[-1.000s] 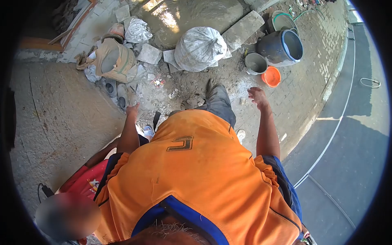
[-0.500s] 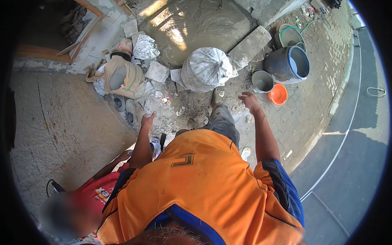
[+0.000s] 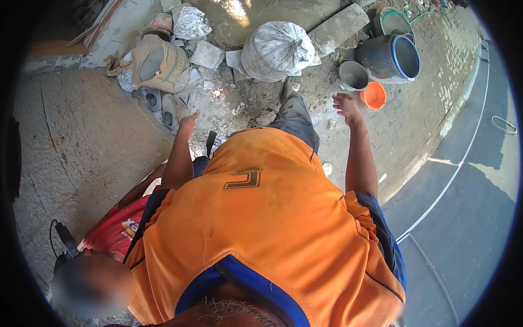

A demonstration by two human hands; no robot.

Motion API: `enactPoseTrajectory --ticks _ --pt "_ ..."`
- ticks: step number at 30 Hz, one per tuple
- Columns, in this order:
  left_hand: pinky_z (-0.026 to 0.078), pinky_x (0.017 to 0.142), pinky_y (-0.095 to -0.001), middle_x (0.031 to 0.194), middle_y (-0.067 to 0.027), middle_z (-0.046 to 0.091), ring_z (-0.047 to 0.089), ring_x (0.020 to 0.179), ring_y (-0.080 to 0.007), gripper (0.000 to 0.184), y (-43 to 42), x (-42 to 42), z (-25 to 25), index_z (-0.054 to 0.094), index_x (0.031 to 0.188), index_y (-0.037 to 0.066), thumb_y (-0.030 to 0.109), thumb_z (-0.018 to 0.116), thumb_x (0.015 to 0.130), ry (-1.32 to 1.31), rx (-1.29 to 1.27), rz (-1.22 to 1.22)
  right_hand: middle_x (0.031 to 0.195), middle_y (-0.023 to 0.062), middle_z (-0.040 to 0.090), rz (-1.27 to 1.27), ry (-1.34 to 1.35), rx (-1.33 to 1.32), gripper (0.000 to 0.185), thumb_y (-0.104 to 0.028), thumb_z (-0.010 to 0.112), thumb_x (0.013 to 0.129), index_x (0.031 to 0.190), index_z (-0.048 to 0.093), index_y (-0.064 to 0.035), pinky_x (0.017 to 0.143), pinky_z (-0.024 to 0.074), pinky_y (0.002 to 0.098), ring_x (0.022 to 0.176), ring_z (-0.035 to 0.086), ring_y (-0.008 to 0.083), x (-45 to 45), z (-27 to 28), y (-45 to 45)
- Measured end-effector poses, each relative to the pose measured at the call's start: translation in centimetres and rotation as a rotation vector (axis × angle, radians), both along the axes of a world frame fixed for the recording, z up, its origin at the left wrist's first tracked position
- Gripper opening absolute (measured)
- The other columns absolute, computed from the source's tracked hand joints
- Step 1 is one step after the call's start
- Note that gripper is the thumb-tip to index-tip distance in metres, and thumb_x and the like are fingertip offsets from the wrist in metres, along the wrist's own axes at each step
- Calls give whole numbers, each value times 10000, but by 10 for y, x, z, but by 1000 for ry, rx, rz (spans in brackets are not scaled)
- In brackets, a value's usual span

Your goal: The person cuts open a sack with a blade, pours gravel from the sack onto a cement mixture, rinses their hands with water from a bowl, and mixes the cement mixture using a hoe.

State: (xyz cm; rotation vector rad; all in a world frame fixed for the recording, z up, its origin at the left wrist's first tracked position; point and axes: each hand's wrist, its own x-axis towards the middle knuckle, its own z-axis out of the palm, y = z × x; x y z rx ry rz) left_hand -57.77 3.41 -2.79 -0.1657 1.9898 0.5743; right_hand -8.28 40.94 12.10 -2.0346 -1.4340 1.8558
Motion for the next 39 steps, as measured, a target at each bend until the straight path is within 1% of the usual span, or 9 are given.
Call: enactPoseTrajectory --ticks 4,6,9,10,13,21,26,35,39 --pt "448 801 -534 1194 -139 596 562 1058 -301 793 29 -12 15 548 1300 6 577 717 776 -63 24 -86 1038 8 642 -52 -11 -20 525 -306 673 859 1302 522 -68 772 440 348 893 601 156 -5 -8 -1" --pt "422 803 -410 1183 -63 598 542 989 -198 774 54 -22 18 527 1340 80 595 696 787 -59 117 -122 1076 27 637 -30 -36 -27 586 -319 691 847 1333 500 -53 800 447 372 928 595 175 -10 -17 4" --pt "419 801 -358 1194 -77 599 557 992 -197 805 106 -19 35 505 1354 46 579 707 786 68 194 -155 1174 73 622 -47 -106 -14 645 -331 708 831 1360 480 -40 859 451 405 1023 586 215 -31 -29 17" --pt "446 835 -332 1239 -130 593 579 1062 -226 856 127 -17 39 453 1387 -1 526 744 779 95 205 -187 1297 150 574 -48 -102 -29 732 -333 732 805 1391 441 -5 926 445 431 1165 549 283 -44 -20 22" --pt "443 962 -408 1290 -252 555 569 1155 -306 897 188 -1 50 408 1408 -36 406 816 743 173 391 -257 1238 245 590 -4 -115 113 792 -260 780 747 1375 428 69 887 482 383 1113 586 319 -71 -37 43" --pt "417 1036 -412 1339 -241 527 530 1223 -365 844 355 70 56 427 1393 -6 308 818 714 346 333 -904 1271 284 568 311 -267 218 1009 -233 855 618 1433 335 57 959 467 365 1155 589 322 -124 -139 145" --pt "402 1053 -434 1383 -253 469 455 1288 -381 783 420 118 -1 418 1389 29 263 782 737 372 336 -1081 1161 289 616 502 -194 204 704 -136 605 730 1393 405 -10 903 485 423 1086 607 411 -154 -180 191" --pt "482 914 -447 1150 -184 582 575 1091 -361 498 464 141 -43 626 1146 100 237 793 697 432 124 -1072 973 229 670 761 -29 262 399 -62 527 789 1174 611 1 799 502 402 894 652 358 -141 -207 206" --pt "493 877 -456 1107 -179 600 593 1037 -361 413 473 149 -37 651 1059 98 262 789 706 566 134 -1061 881 137 673 231 86 -74 405 -54 461 837 1216 586 17 765 484 340 773 614 233 -173 -162 228"
